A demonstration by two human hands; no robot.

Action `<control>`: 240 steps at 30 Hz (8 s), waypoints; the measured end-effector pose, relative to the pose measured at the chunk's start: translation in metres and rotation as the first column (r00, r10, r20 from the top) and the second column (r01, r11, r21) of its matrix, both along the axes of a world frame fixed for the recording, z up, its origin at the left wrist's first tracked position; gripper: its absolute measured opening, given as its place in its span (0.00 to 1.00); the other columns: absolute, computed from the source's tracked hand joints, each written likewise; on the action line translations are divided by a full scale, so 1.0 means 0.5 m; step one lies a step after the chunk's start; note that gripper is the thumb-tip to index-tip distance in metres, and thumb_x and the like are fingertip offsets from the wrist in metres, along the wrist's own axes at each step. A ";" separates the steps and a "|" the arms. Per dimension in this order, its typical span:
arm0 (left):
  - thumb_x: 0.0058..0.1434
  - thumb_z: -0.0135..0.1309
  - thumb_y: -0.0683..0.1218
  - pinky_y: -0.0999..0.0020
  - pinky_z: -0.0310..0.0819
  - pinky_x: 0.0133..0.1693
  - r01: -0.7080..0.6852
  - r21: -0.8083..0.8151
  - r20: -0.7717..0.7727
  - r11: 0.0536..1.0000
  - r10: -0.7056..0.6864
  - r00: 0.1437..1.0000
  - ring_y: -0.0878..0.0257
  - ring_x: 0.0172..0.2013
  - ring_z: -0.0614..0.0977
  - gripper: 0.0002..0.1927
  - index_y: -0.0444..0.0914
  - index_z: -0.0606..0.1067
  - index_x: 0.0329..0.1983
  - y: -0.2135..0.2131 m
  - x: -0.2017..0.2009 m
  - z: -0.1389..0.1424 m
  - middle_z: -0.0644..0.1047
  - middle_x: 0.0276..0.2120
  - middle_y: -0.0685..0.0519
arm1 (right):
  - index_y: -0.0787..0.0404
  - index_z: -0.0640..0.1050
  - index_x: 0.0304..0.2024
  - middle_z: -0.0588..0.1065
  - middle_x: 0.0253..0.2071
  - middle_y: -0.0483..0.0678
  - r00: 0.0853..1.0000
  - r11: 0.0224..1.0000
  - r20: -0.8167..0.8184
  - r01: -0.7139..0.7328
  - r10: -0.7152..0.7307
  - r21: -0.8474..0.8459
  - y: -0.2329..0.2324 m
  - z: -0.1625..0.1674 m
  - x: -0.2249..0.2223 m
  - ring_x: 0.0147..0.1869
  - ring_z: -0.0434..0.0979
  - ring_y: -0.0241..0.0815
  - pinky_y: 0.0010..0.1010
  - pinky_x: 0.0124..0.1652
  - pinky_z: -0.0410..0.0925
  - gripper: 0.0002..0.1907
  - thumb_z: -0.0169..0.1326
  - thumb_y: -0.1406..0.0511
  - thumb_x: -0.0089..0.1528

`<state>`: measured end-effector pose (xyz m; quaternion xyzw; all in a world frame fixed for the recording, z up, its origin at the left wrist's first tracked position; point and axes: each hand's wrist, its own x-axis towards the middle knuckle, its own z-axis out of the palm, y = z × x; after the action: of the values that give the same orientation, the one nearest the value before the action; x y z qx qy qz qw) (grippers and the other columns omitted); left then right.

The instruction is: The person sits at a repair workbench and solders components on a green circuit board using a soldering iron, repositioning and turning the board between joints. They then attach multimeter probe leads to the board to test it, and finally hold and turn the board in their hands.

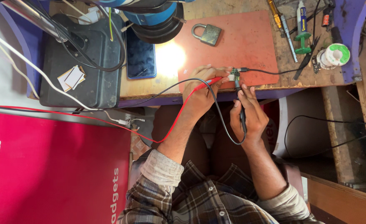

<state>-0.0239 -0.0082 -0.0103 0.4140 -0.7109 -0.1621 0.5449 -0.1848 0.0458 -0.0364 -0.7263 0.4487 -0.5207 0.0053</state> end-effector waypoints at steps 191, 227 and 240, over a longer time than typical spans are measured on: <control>0.77 0.43 0.48 0.72 0.78 0.33 0.621 0.502 -0.487 0.602 -0.396 0.778 0.67 0.28 0.83 0.16 0.31 0.75 0.44 0.302 -0.004 0.098 0.81 0.27 0.52 | 0.63 0.79 0.44 0.75 0.42 0.47 0.619 0.680 -0.296 -0.594 0.727 0.430 0.057 0.286 -0.131 0.47 0.74 0.49 0.40 0.52 0.59 0.12 0.61 0.71 0.57; 0.75 0.43 0.39 0.61 0.83 0.49 0.592 0.519 -0.707 0.616 -0.080 0.703 0.57 0.44 0.84 0.29 0.31 0.54 0.78 0.423 0.089 -0.021 0.79 0.45 0.43 | 0.66 0.80 0.48 0.80 0.51 0.53 0.963 0.911 -0.062 -0.225 0.262 0.345 0.214 0.116 -0.081 0.57 0.80 0.51 0.39 0.60 0.68 0.12 0.58 0.75 0.61; 0.78 0.42 0.39 0.58 0.82 0.58 0.662 0.434 -0.720 0.611 -0.207 0.662 0.53 0.52 0.85 0.31 0.34 0.48 0.80 0.468 0.087 0.106 0.78 0.56 0.38 | 0.65 0.81 0.49 0.81 0.50 0.51 0.988 0.925 -0.058 -0.111 0.142 0.364 0.225 0.094 -0.120 0.54 0.81 0.48 0.33 0.56 0.69 0.07 0.55 0.74 0.69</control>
<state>0.0194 0.2258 0.0425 0.3060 -0.4721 -0.6629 0.4939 -0.2449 0.1585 0.0107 -0.7616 0.4883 -0.3977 0.1529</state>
